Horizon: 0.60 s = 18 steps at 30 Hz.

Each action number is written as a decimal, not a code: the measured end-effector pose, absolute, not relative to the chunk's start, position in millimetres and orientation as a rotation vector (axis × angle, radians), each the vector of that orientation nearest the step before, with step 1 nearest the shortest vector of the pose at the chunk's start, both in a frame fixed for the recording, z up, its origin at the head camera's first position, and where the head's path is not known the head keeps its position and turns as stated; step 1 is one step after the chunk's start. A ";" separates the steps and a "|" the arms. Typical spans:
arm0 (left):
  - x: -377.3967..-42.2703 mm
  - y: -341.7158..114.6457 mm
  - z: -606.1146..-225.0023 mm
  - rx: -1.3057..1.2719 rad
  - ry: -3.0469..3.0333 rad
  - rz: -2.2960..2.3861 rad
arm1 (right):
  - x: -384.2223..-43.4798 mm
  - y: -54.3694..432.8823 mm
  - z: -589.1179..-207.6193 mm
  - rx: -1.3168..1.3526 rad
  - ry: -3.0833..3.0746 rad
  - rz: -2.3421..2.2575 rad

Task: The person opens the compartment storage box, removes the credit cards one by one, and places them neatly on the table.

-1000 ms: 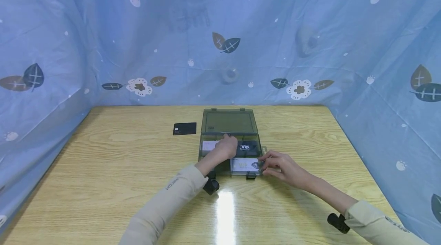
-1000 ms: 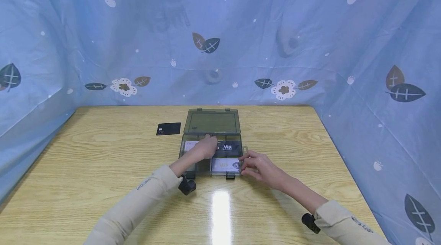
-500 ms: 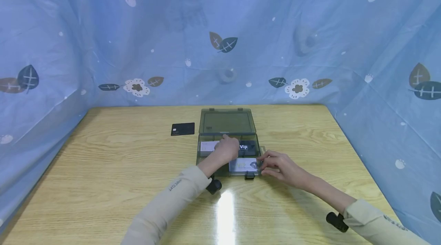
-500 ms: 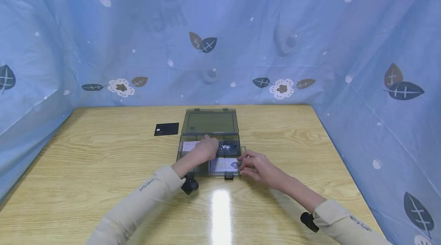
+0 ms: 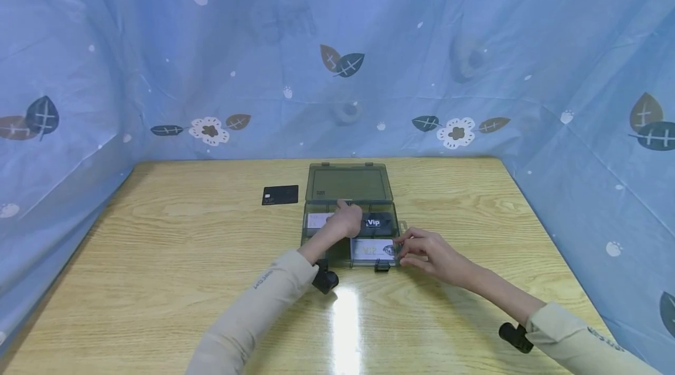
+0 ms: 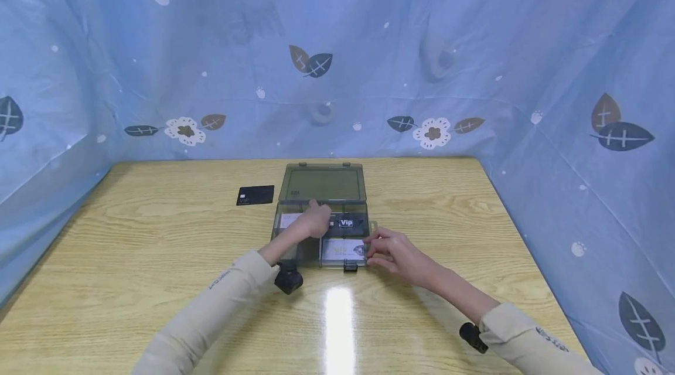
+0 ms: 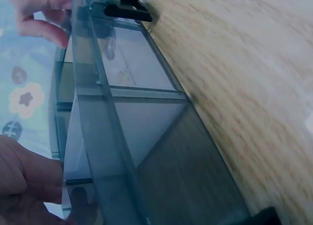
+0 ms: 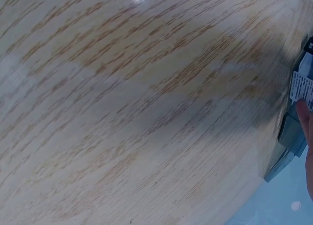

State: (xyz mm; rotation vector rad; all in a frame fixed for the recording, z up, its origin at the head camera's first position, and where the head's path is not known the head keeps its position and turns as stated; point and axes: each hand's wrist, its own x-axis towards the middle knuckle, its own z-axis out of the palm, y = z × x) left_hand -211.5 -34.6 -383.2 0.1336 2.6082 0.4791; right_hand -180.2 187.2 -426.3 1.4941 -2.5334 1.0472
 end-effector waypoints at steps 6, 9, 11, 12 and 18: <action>-210.0 -35.1 -383.6 0.141 2.613 0.477 | -180.5 187.3 -427.7 1.488 -2.529 1.055; -207.8 -33.7 -385.0 0.095 2.648 0.482 | -180.6 187.5 -427.9 1.491 -2.522 1.054; -207.4 -32.3 -384.9 0.072 2.659 0.479 | -180.7 187.5 -427.7 1.493 -2.515 1.047; -207.9 -31.8 -384.8 0.066 2.659 0.473 | -180.8 187.5 -427.5 1.494 -2.516 1.044; -213.5 -33.0 -385.4 0.100 2.583 0.521 | -181.0 187.1 -425.7 1.481 -2.558 1.047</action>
